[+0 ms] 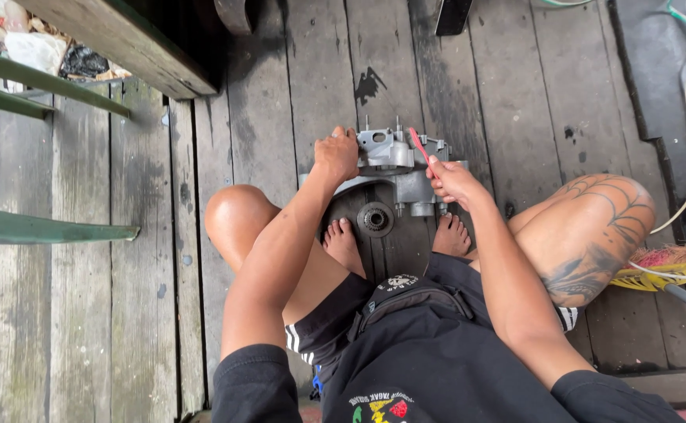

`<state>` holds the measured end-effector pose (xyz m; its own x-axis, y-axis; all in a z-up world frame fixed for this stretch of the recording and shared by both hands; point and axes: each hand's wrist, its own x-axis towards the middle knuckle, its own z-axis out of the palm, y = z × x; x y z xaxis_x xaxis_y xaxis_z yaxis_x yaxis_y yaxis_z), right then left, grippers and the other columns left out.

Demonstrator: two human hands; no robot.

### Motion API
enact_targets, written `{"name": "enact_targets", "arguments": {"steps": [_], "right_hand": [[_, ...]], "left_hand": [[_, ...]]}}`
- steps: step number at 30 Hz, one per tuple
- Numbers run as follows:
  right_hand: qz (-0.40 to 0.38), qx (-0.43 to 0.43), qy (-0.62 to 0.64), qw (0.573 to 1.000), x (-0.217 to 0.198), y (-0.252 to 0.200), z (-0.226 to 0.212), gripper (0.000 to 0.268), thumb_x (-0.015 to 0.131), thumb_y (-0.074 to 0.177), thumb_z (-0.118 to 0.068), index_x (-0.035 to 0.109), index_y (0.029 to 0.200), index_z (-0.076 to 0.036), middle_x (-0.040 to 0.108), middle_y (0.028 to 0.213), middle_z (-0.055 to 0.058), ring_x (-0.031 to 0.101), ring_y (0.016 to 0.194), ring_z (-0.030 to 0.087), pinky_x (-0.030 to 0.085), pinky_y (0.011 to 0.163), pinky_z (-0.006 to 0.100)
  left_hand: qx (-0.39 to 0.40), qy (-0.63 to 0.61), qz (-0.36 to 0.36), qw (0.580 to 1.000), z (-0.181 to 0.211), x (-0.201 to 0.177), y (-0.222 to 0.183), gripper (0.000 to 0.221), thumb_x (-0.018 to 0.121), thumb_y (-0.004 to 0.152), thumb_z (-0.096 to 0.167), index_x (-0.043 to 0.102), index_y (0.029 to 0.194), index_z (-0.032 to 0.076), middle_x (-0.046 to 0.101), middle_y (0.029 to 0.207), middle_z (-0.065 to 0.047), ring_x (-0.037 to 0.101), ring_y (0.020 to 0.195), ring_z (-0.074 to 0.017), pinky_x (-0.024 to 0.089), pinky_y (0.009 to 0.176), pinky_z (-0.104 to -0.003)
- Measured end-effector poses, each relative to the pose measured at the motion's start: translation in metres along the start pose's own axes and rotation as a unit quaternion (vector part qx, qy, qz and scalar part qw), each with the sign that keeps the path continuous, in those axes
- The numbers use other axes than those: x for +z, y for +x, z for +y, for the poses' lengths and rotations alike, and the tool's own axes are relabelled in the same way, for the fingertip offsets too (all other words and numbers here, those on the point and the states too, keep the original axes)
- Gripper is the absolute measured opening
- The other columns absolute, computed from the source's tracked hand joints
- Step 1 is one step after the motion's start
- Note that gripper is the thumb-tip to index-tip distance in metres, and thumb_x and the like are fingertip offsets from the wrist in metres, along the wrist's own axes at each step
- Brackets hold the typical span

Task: Cleaning a motorcycle crankcase using a small brush to remove dirt and grime

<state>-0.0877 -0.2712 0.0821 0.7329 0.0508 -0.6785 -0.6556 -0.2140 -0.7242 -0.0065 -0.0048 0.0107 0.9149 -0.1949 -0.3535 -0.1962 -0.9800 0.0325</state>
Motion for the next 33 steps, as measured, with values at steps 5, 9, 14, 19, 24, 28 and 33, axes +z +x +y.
{"name": "enact_targets", "arguments": {"steps": [5,9,14,19,24,28,33], "right_hand": [[0.09,-0.032,-0.103,0.99,-0.014,0.031,0.031,0.045,0.044,0.108,-0.052,0.065,0.086,-0.018,0.047,0.064,0.001,0.044,0.047,0.011,0.04,0.036,0.024],[0.109,-0.046,-0.121,0.986,-0.022,0.046,0.047,0.047,0.046,0.108,-0.053,0.068,0.087,-0.016,0.054,0.066,0.005,0.049,0.048,0.014,0.042,0.038,0.027],[0.099,-0.044,-0.14,0.984,-0.008,0.035,0.044,0.045,0.04,0.109,-0.052,0.066,0.087,-0.022,0.052,0.065,-0.001,0.052,0.057,0.016,0.043,0.047,0.028],[0.183,-0.091,-0.193,0.96,-0.009,0.065,0.085,0.047,0.046,0.11,-0.048,0.071,0.084,-0.018,0.067,0.069,0.008,0.067,0.061,0.031,0.053,0.051,0.039],[0.198,-0.047,-0.122,0.971,0.01,0.057,0.107,0.051,0.042,0.11,-0.051,0.068,0.082,-0.016,0.065,0.067,0.009,0.062,0.046,0.026,0.052,0.033,0.035],[0.21,-0.024,-0.064,0.975,0.016,0.06,0.106,0.051,0.041,0.108,-0.051,0.067,0.082,-0.016,0.06,0.064,0.005,0.059,0.047,0.02,0.054,0.035,0.03],[0.259,-0.067,-0.167,0.949,0.009,0.066,0.11,0.054,0.039,0.11,-0.052,0.069,0.082,-0.017,0.069,0.077,0.016,0.069,0.081,0.042,0.054,0.068,0.05]], "left_hand": [[-0.002,0.015,0.004,1.0,0.0,0.002,0.001,0.094,0.089,0.076,0.044,0.049,0.15,0.003,0.057,0.127,-0.015,0.067,0.112,-0.0415,0.05,0.092,-0.056],[-0.005,0.008,0.005,1.0,-0.001,0.01,0.009,0.095,0.091,0.075,0.045,0.049,0.15,0.004,0.057,0.127,-0.015,0.067,0.111,-0.042,0.049,0.092,-0.057],[-0.01,0.013,0.0,1.0,-0.002,0.01,0.01,0.097,0.091,0.075,0.045,0.047,0.151,0.004,0.056,0.13,-0.015,0.066,0.114,-0.0422,0.048,0.093,-0.057],[-0.008,0.014,-0.014,1.0,-0.001,0.015,0.015,0.097,0.09,0.078,0.042,0.043,0.154,0.004,0.053,0.136,-0.017,0.064,0.117,-0.0438,0.046,0.097,-0.058],[-0.009,0.007,-0.019,1.0,-0.001,0.013,0.015,0.097,0.089,0.079,0.041,0.042,0.155,0.004,0.052,0.138,-0.017,0.064,0.118,-0.0438,0.045,0.097,-0.059],[-0.011,0.004,-0.022,1.0,-0.001,0.013,0.015,0.097,0.09,0.078,0.042,0.043,0.155,0.005,0.053,0.138,-0.017,0.064,0.119,-0.044,0.046,0.097,-0.059],[-0.013,-0.006,-0.022,1.0,-0.001,0.01,0.013,0.095,0.089,0.079,0.038,0.043,0.155,0.005,0.053,0.137,-0.016,0.063,0.12,-0.0438,0.045,0.097,-0.058]]}}
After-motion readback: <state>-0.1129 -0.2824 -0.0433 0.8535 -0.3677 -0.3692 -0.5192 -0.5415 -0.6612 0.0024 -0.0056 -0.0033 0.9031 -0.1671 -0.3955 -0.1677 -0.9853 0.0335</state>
